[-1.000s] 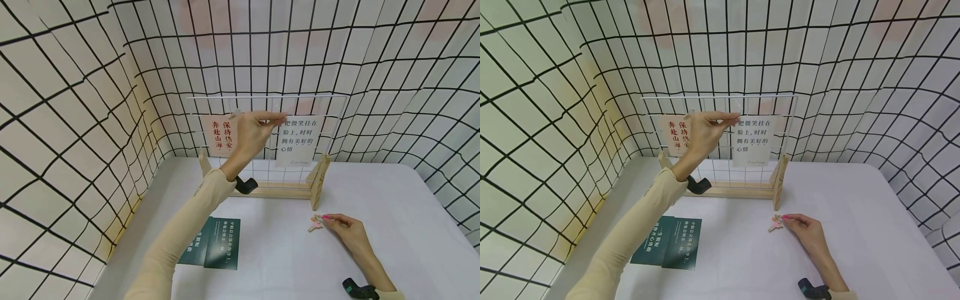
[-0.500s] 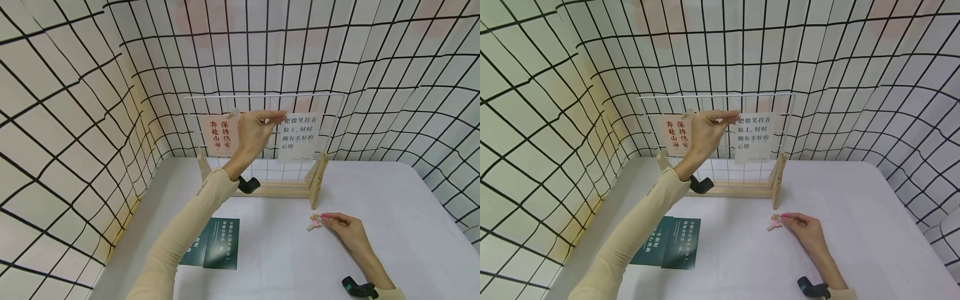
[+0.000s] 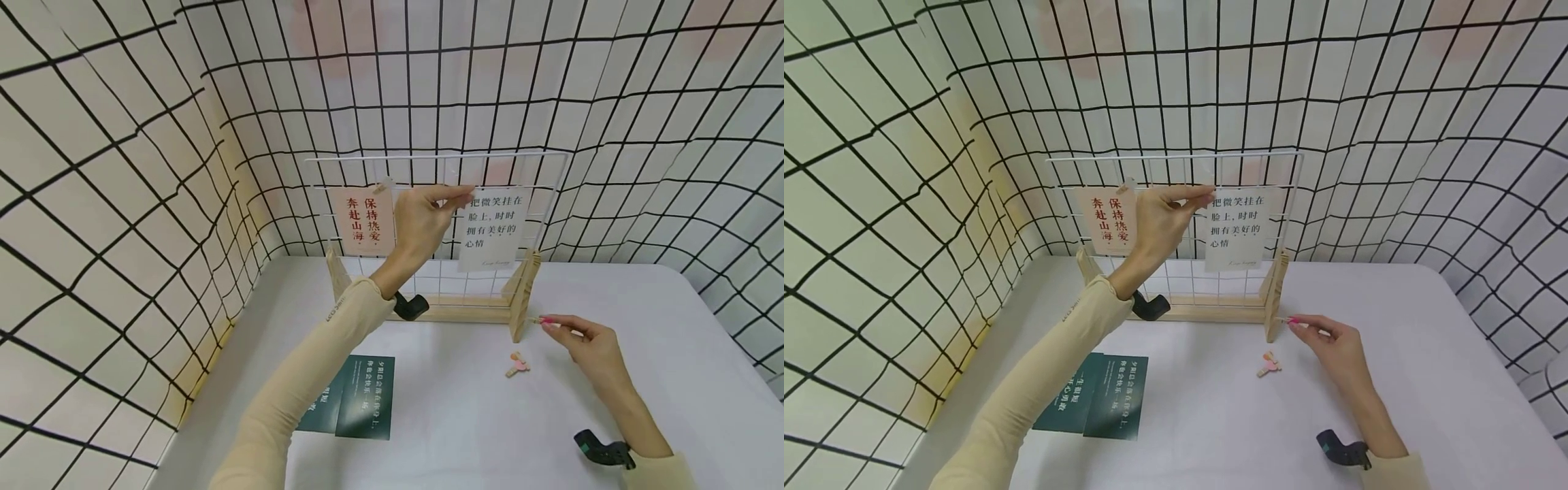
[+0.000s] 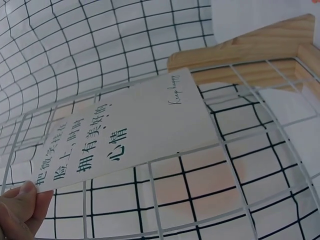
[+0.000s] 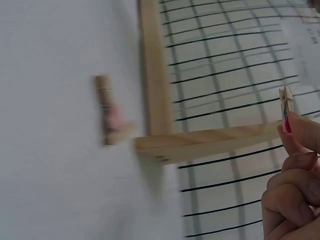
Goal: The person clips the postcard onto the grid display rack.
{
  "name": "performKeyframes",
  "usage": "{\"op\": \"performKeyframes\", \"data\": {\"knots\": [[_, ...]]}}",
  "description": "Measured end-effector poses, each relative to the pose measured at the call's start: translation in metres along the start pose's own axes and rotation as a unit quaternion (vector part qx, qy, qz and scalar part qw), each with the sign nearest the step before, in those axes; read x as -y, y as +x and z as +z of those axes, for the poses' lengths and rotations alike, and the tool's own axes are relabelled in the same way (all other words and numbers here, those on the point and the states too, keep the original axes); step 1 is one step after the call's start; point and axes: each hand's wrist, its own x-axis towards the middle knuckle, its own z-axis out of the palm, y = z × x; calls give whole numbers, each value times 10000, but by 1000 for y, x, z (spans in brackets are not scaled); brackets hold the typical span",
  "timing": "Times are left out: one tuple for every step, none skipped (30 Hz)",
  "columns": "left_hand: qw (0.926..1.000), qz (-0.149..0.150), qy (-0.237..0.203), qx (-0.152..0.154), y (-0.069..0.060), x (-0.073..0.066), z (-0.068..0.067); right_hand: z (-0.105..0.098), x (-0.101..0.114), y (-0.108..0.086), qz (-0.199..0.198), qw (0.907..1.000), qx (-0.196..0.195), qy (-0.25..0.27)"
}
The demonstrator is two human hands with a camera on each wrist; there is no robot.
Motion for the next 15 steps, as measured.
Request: {"op": "performKeyframes", "data": {"knots": [[10000,14,0,-19,0,0,0,-3,9,3,-184,9998,-36,2],[10000,26,19,-40,0,1,1,-7,17,5,-348,9993,-98,-22],[10000,42,13,-56,-1,2,1,-10,26,8,-510,9985,-170,-81],[10000,57,12,-68,-1,2,1,-12,35,11,-668,9974,-260,-122],[9999,72,18,-82,-1,2,1,-15,44,14,-800,9960,-354,-168],[9999,89,15,-92,0,3,1,-17,53,17,-919,9945,-461,-223],[9999,105,2,-93,0,3,1,-20,62,20,-1010,9930,-559,-244],[9999,112,-20,-95,0,3,1,-22,70,24,-1107,9911,-673,-303],[9999,117,-61,-90,0,3,1,-25,78,27,-1195,9894,-763,-326],[9998,120,-100,-84,0,3,1,-27,87,31,-1253,9879,-844,-340],[9998,110,-148,-82,1,3,2,-29,94,34,-1329,9863,-899,-372],[9997,108,-205,-77,1,3,2,-31,101,38,-1425,9844,-947,-403],[9996,102,-253,-75,1,2,2,-32,108,42,-1533,9824,-990,-409],[9995,100,-296,-74,1,3,3,-34,114,45,-1632,9803,-1021,-438],[9993,104,-345,-70,1,3,3,-35,121,48,-1715,9787,-1040,-446]]}}
